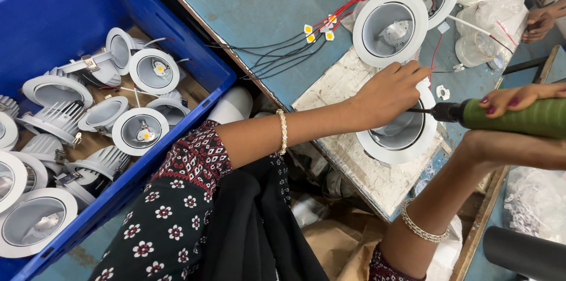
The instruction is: The person assembles LED downlight fixtures at a factory workbench. They use a green heat gun to apply heat to the interior of the fixture, then insert and secure internal components and wires by hand. Completed units are placed into a blue bin.
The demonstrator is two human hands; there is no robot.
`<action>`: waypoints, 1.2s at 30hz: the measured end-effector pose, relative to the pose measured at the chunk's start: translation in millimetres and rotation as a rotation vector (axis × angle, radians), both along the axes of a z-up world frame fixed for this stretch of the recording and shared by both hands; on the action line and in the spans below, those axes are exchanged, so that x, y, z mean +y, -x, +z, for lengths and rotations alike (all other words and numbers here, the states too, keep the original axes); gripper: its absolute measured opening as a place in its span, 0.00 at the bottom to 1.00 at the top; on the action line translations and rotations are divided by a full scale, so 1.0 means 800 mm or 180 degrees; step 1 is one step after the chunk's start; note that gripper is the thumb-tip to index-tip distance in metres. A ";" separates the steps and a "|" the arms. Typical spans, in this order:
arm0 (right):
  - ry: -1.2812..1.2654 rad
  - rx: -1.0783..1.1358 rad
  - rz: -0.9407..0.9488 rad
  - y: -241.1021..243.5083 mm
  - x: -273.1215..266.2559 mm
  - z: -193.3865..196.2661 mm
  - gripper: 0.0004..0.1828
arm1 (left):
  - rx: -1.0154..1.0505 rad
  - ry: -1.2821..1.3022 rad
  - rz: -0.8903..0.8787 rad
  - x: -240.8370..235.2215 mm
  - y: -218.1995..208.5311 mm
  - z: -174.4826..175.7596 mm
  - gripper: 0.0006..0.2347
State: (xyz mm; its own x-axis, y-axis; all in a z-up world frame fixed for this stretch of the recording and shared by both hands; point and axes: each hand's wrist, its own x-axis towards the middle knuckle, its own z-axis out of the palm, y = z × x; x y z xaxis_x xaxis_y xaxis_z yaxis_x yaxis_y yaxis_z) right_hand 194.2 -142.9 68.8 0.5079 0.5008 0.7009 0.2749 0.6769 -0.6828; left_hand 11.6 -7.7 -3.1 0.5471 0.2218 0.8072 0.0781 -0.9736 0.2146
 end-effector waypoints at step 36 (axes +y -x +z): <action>-0.0083 -0.0157 0.0011 -0.040 -0.010 0.001 0.40 | 0.0395 0.0215 0.0885 -0.005 -0.016 0.001 0.07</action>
